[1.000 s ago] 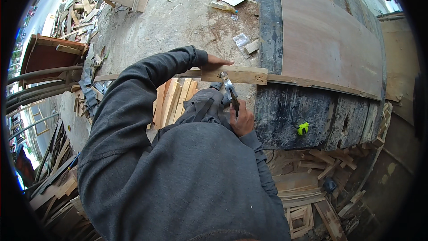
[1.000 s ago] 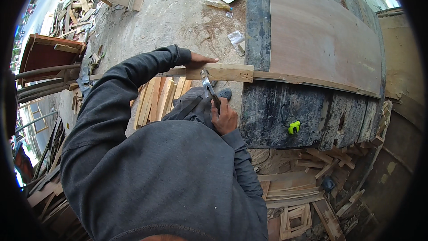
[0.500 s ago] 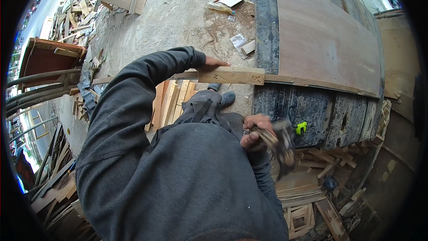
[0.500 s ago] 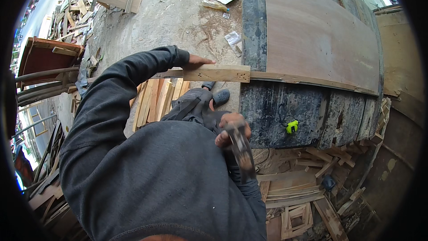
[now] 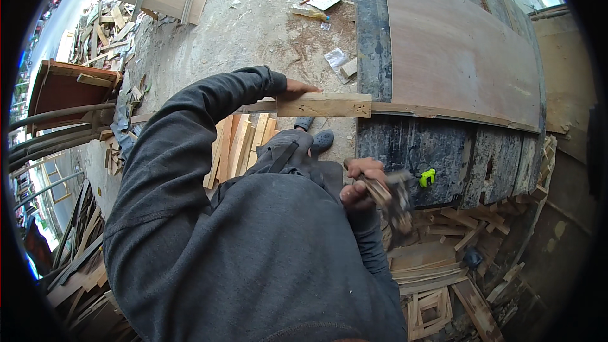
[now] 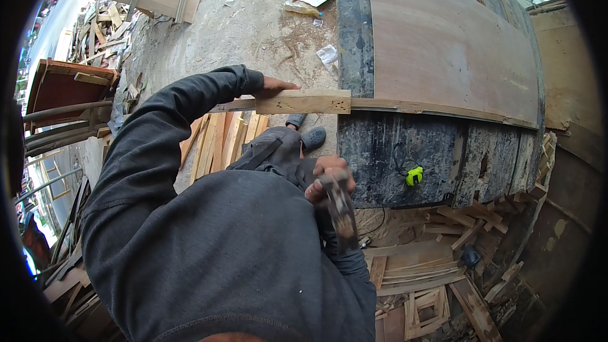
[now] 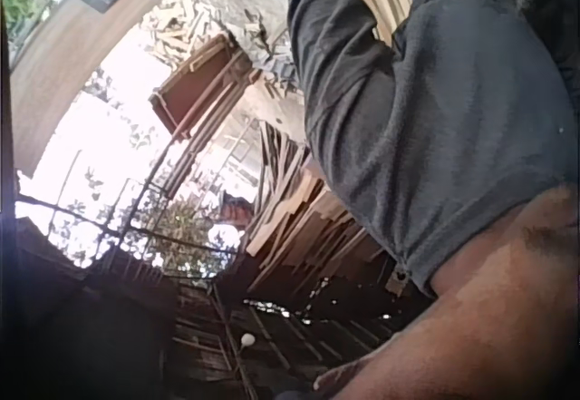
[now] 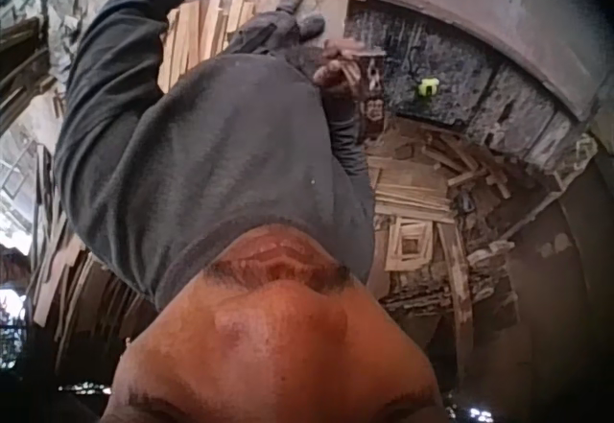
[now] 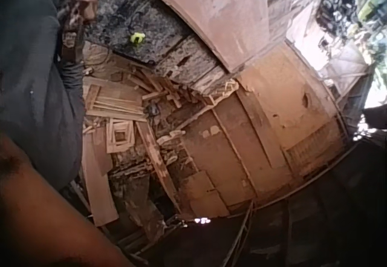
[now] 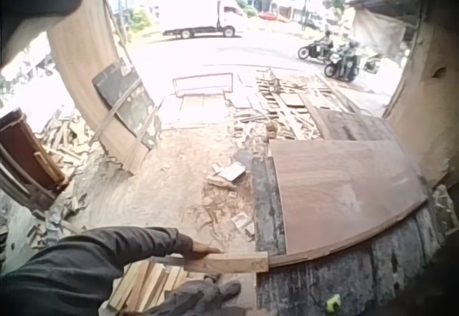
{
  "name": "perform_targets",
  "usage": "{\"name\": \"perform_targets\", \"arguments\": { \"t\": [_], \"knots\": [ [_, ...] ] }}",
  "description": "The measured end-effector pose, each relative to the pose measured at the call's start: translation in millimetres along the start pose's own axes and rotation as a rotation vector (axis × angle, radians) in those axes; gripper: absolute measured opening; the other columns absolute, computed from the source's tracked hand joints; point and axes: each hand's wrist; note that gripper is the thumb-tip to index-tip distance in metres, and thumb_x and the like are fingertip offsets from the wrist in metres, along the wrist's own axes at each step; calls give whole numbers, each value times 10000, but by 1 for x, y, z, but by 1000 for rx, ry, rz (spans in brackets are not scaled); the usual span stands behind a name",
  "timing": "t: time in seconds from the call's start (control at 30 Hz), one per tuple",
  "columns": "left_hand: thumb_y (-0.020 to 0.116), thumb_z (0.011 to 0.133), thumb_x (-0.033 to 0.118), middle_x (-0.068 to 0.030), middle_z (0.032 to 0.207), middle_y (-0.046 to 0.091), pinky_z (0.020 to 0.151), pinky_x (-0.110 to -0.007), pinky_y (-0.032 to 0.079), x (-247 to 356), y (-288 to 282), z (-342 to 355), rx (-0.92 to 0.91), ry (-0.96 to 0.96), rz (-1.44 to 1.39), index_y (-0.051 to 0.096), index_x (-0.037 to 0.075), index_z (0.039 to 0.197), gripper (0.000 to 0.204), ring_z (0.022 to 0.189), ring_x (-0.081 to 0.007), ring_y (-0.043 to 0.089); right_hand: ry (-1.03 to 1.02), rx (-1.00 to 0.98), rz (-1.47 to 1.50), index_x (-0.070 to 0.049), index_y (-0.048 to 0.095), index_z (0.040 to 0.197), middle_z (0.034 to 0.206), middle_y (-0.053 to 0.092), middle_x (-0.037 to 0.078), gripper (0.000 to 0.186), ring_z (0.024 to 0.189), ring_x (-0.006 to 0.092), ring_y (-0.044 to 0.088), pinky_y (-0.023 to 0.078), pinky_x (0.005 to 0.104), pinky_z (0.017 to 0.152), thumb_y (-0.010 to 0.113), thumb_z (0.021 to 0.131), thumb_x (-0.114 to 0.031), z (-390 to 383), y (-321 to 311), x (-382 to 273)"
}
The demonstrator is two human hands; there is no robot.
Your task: Measuring and nailing wooden blocks to a plywood board.
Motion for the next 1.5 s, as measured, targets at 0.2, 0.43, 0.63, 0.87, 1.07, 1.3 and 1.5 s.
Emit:
{"name": "perform_targets", "arguments": {
  "t": [0.2, 0.43, 0.63, 0.87, 1.07, 1.3, 1.5],
  "knots": [
    [440, 890, 719, -108, 1167, 654, 871, -351, 500, 19, 17, -21, -12, -30, -57, 574, 81, 1307, 774, 944, -191, 647, 411, -544, -720, -48, 520, 1085, 785, 608, 164, 291, 654, 353, 622, 501, 441, 569, 661, 861, -169, -62, -15, 55],
    [431, 893, 722, -103, 1045, 678, 763, -360, 547, 10, 20, -20, 59, 7, -98, 576, 70, 1281, 773, 815, -195, 670, 535, -334, -758, -47, 562, 1074, 850, 656, 169, 227, 726, 404, 642, 500, 461, 601, 631, 912, -189, -35, -29, 14],
    [457, 896, 706, -117, 1154, 660, 853, -288, 511, 25, 1, 1, 37, -127, 73, 581, 64, 1281, 759, 953, -162, 658, 423, -202, -1234, -39, 596, 1084, 909, 613, 162, 333, 805, 376, 625, 506, 439, 658, 746, 798, -124, -62, -141, -4],
    [687, 857, 534, -45, 963, 652, 769, -260, 466, 80, 33, 28, 57, 351, 550, 623, 11, 1142, 599, 865, -130, 598, 553, -264, -1436, -72, 591, 1135, 965, 572, 113, 409, 900, 325, 605, 513, 433, 689, 769, 777, -157, -115, -200, 7],
    [790, 713, 593, -101, 850, 691, 743, -341, 512, 74, 50, 23, 280, 250, 705, 689, 5, 995, 659, 784, -194, 653, 668, -34, -1045, -80, 537, 1289, 948, 573, 139, 456, 785, 356, 622, 522, 452, 660, 669, 867, -194, -93, -127, 5],
    [790, 708, 533, -83, 803, 682, 700, -348, 512, 67, 45, 32, 293, 325, 750, 683, 1, 950, 595, 720, -184, 636, 525, -181, -941, -189, 352, 1503, 908, 555, 156, 665, 725, 338, 630, 538, 411, 624, 621, 897, -147, -52, -79, 35],
    [821, 705, 528, -26, 762, 648, 659, -303, 490, 87, 66, 18, 306, 187, 621, 662, 31, 891, 554, 694, -131, 597, 750, -312, -1065, -182, 304, 1523, 854, 519, 162, 705, 687, 338, 623, 536, 413, 563, 618, 894, -126, -46, -77, 45]
  ]
}}
Point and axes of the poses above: each hand's wrist, its own z-axis towards the middle knuckle, its own y-axis out of the palm, x = y × z
